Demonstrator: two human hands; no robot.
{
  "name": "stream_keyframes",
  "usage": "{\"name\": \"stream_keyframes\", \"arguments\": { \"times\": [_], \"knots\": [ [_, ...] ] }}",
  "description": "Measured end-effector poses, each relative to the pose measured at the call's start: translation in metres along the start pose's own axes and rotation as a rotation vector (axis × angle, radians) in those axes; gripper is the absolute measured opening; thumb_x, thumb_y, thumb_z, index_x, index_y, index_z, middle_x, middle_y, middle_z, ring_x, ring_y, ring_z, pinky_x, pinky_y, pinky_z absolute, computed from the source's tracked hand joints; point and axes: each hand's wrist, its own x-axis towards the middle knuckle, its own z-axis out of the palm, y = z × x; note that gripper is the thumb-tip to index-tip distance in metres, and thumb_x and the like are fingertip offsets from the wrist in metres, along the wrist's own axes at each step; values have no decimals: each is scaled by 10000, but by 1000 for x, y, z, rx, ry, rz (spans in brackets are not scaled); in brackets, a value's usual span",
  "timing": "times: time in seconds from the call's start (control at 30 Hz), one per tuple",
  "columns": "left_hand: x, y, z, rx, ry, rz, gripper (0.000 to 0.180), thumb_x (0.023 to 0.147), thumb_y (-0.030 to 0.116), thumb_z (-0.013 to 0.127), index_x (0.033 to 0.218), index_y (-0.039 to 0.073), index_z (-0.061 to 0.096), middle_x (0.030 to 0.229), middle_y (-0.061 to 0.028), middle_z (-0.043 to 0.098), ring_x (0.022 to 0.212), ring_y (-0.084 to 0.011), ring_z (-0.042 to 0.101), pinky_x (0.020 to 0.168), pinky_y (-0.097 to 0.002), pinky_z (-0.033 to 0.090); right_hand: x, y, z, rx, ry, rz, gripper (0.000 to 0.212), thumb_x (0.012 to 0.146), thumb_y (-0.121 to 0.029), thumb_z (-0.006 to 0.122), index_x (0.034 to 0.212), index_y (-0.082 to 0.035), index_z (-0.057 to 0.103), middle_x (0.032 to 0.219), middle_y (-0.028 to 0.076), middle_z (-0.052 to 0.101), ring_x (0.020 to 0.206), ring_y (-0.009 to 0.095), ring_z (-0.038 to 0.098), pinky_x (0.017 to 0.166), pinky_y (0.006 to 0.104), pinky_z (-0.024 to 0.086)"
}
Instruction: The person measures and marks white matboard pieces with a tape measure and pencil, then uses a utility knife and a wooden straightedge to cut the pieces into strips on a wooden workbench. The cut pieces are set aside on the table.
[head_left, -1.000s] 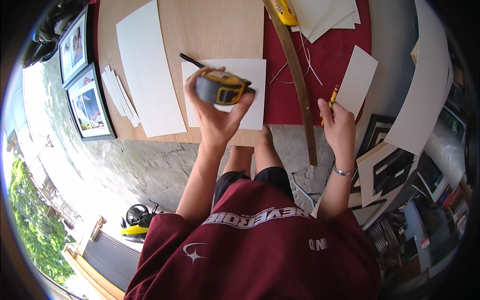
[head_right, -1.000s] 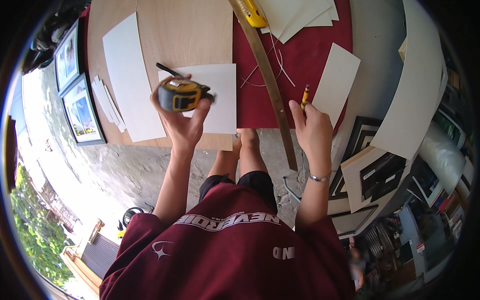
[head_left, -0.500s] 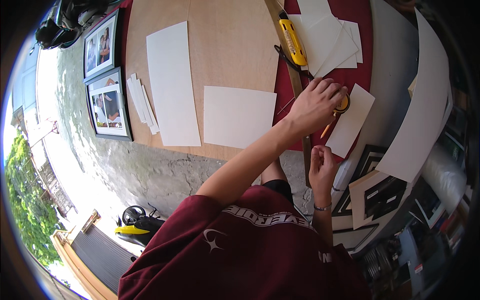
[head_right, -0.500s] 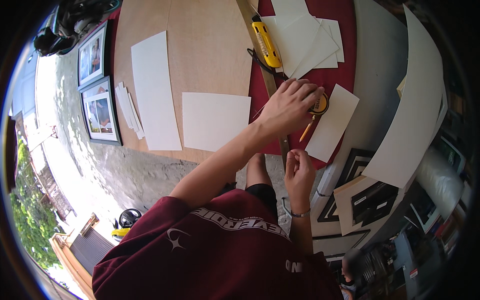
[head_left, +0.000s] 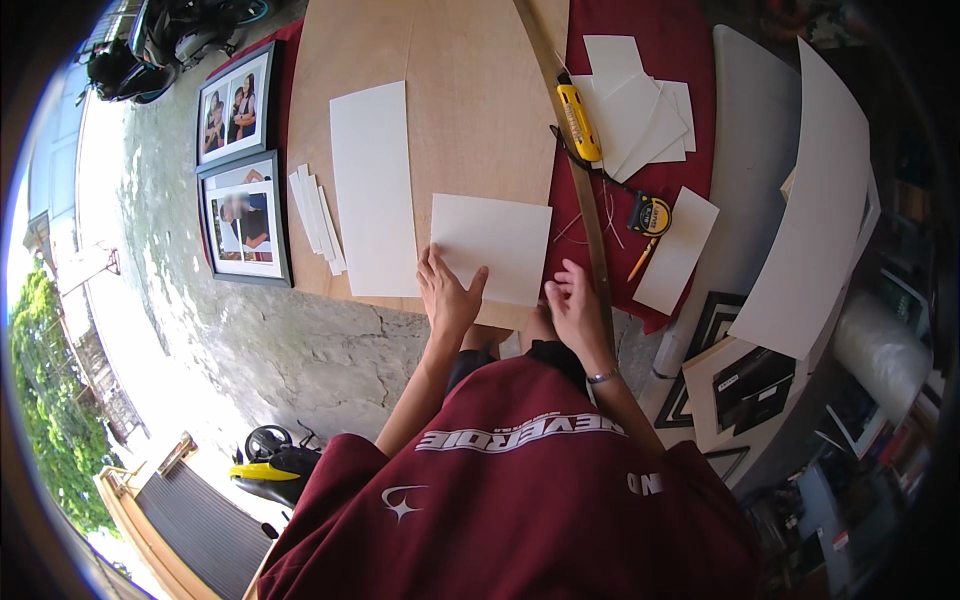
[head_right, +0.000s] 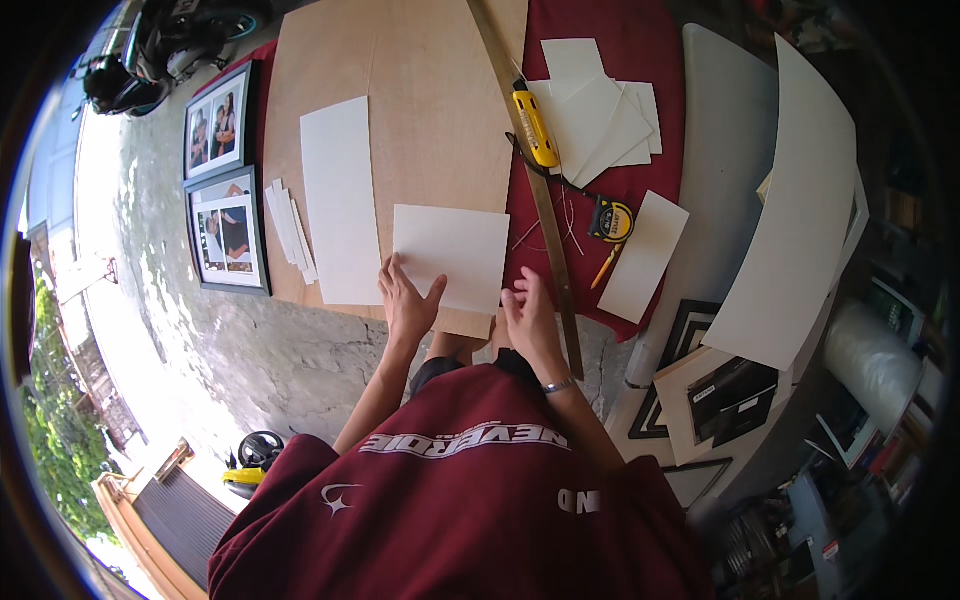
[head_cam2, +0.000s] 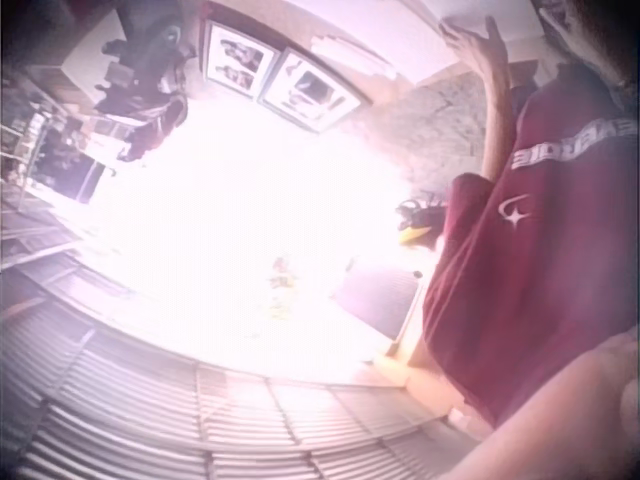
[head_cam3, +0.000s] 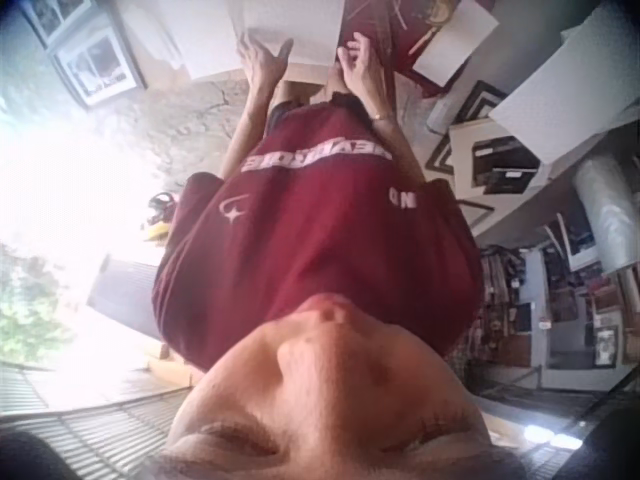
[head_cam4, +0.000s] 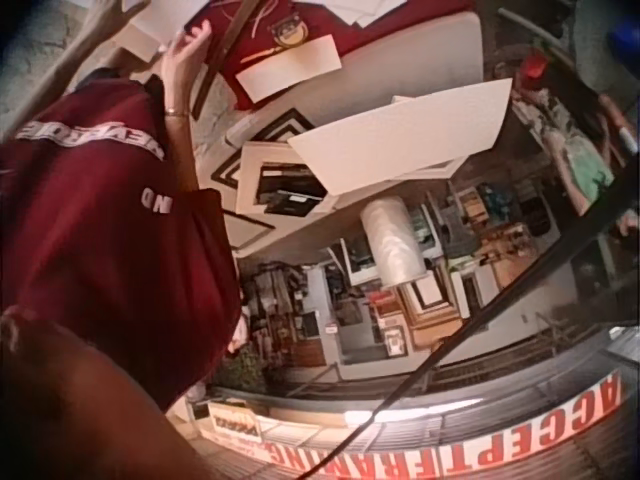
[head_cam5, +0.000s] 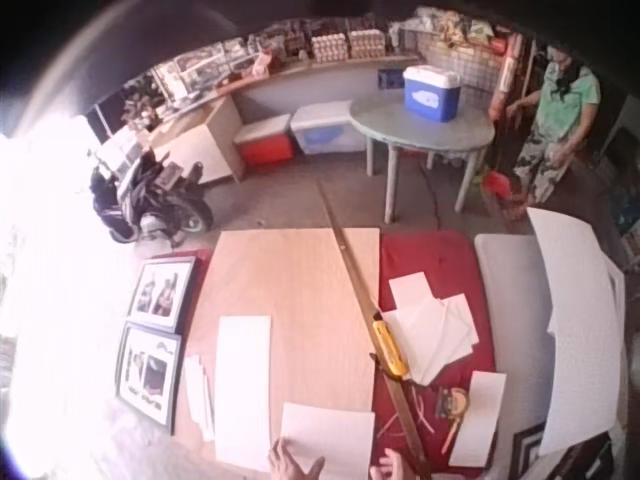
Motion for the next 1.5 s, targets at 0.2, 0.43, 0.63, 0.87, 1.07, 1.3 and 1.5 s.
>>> {"name": "stream_keyframes", "arguments": {
  "times": [0.2,0.43,0.63,0.87,1.07,1.3,1.5],
  "knots": [
    [-7,-9,-6,7,-34,97,902,882,357,806,1550,-57,364,1591,-285,364,1400,-475,414,1169,-535,359,23,1,33,92,45,147,436,1014,-206,706,1333,42,543,1007,124,666,887,184,660,784,330,567],
    [-6,-29,-32,-244,-16,161,799,951,340,763,1551,-27,384,1561,-277,404,1416,-450,424,1166,-522,385,42,-45,8,530,-300,228,214,996,-50,690,1182,30,621,1008,58,709,929,131,667,862,303,552],
    [-31,-45,-90,-830,260,-178,566,1071,308,624,1490,-27,443,1484,-215,535,1372,-322,534,1125,-479,436,28,-138,1,931,-289,187,314,1031,-22,635,1331,-15,545,1228,91,687,1094,155,689,952,338,587],
    [21,-35,-176,-1446,-255,49,437,1087,201,594,1452,-18,497,1353,-131,651,1240,-196,631,1053,-368,502,-8,-192,84,970,-254,49,358,1065,-206,635,1374,-55,536,1238,92,703,1126,208,709,946,374,592],
    [86,-96,-276,-1278,-622,91,371,1026,161,647,1335,-42,618,1141,-79,732,1032,-137,692,935,-288,537,-39,-167,89,1061,-53,267,773,1032,-756,379,1357,-81,571,1266,113,700,1162,253,677,917,418,540],
    [125,-116,-320,-854,-944,372,438,1027,283,675,1310,-49,642,1152,-93,730,1046,-108,672,862,-246,502,-29,-174,130,1060,-308,141,566,1070,-425,615,1490,-59,514,1442,75,634,1315,218,616,1093,418,506],
    [117,-208,-180,-438,-333,270,597,1018,449,662,1320,-64,606,1387,-291,619,1256,-434,625,1045,-482,510,-17,-138,177,1088,118,181,274,1061,-179,638,1329,-121,642,1267,28,715,1159,179,684,961,364,562]
  ]
}}
